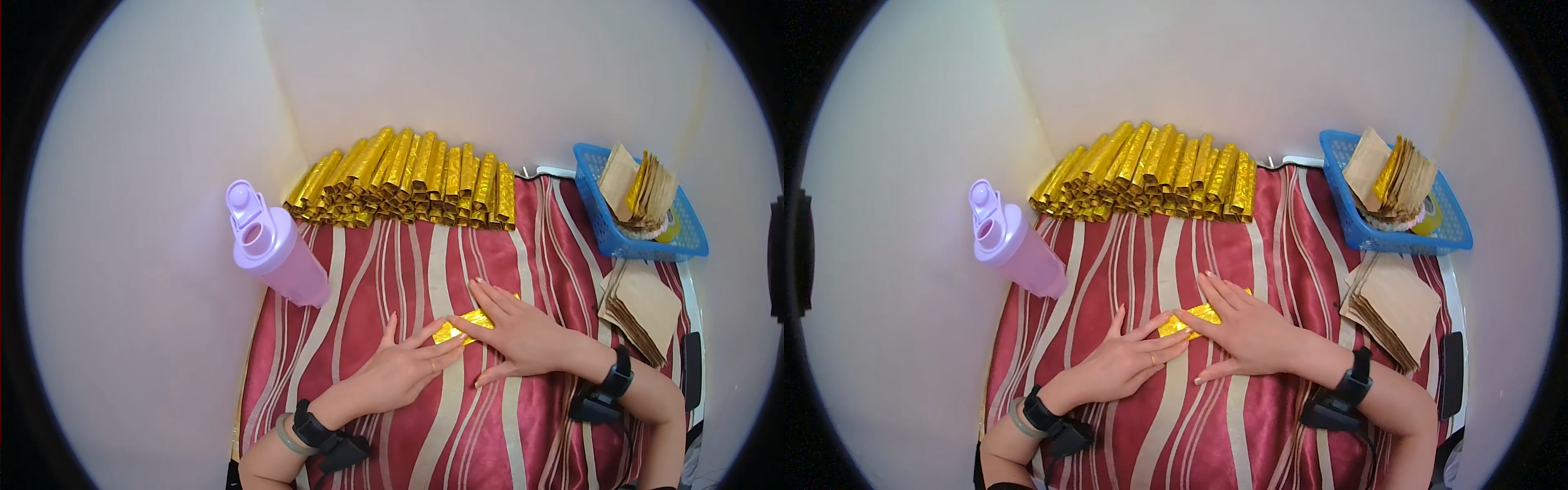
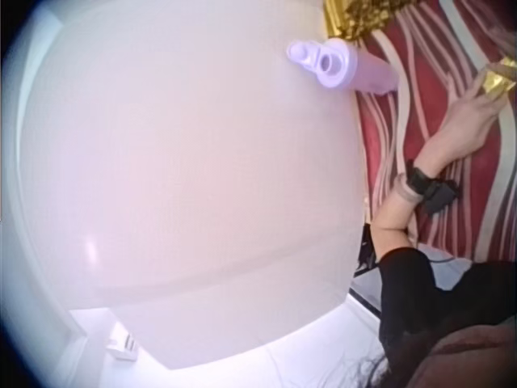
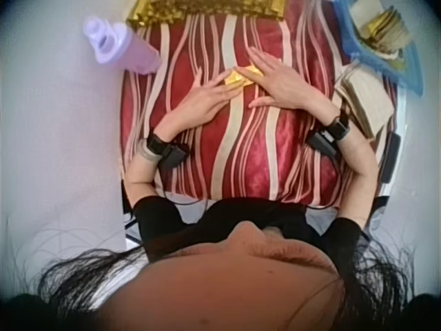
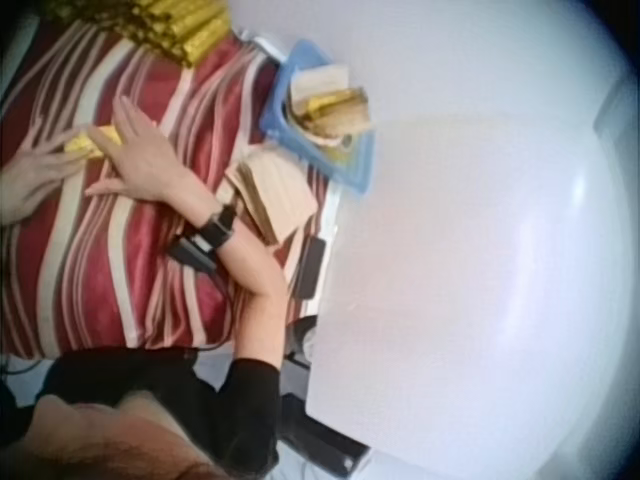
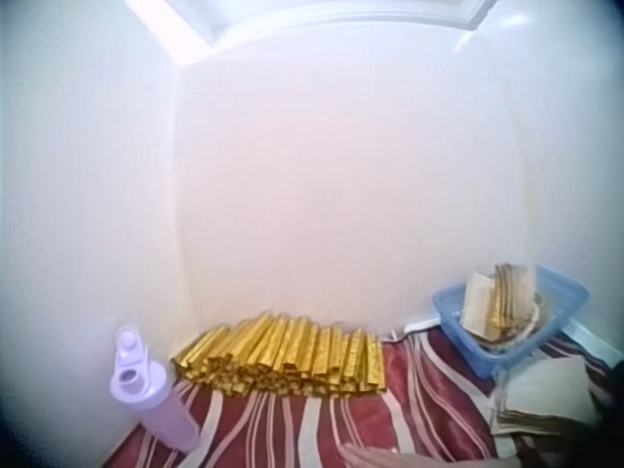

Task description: Folding gold-colored paper sheets into thin strips.

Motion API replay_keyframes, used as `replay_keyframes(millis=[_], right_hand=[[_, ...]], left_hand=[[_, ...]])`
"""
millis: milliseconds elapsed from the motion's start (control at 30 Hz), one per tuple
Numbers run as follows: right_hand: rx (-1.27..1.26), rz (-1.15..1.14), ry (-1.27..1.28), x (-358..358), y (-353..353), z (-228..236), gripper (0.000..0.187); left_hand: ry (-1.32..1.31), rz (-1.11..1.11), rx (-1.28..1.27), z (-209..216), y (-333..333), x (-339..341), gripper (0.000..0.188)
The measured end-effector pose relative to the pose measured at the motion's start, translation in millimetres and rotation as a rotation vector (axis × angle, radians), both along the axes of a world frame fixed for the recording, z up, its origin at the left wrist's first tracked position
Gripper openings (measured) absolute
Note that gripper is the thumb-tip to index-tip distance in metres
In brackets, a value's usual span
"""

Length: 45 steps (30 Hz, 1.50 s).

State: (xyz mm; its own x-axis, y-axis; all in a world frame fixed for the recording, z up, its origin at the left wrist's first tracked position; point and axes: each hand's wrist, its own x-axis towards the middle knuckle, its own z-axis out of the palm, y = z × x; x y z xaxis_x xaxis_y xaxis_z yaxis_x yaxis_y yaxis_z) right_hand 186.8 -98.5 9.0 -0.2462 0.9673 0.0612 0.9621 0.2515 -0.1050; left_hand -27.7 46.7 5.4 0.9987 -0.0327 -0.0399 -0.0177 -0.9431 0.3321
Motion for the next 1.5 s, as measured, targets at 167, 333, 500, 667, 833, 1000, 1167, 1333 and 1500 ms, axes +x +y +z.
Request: replay_keyframes(millis=[167,333,500,667,833,1000,1167,1333,1500], right_hand=[[0.026,0.007,0.075,9.0,0.9,-9.5,0.09],[0.009,-0.016,0.068,27.4,-10.8,-6.4,0.095],[0.01,-0.057,-0.023,23.5,-15.2,-2.1,0.102],[0.043,0.023,0.058,2.7,0.2,-8.4,0.099],[0.046,0.084,0.101,4.7,3.0,-10.4,0.094],[0.055,0.087,0.118,5.2,1.3,-10.8,0.092],[0.049,0.103,0.119,6.8,2.0,-10.4,0.092],[0.036,0.111,0.118,7.9,2.8,-10.2,0.092],[0.042,0.116,0.124,5.1,3.1,-11.4,0.093]], left_hand=[[-0.002,0.001,0.003,-2.8,-0.3,-2.0,0.044],[-0.01,0.005,0.005,-5.0,0.4,-6.4,0.044],[0.013,-0.006,0.037,-2.6,0.4,-4.1,0.045],[-0.055,0.0,0.021,-8.5,2.0,-5.4,0.042],[-0.163,0.054,-0.018,-12.0,2.0,0.4,0.039],[-0.406,0.187,-0.05,-12.0,-2.7,5.4,0.032],[-0.474,0.089,0.069,-16.5,-1.0,6.7,0.02],[-0.506,0.048,0.133,-9.9,-1.8,9.6,0.023],[-0.546,0.02,0.242,-18.7,-4.6,8.1,0.021]])
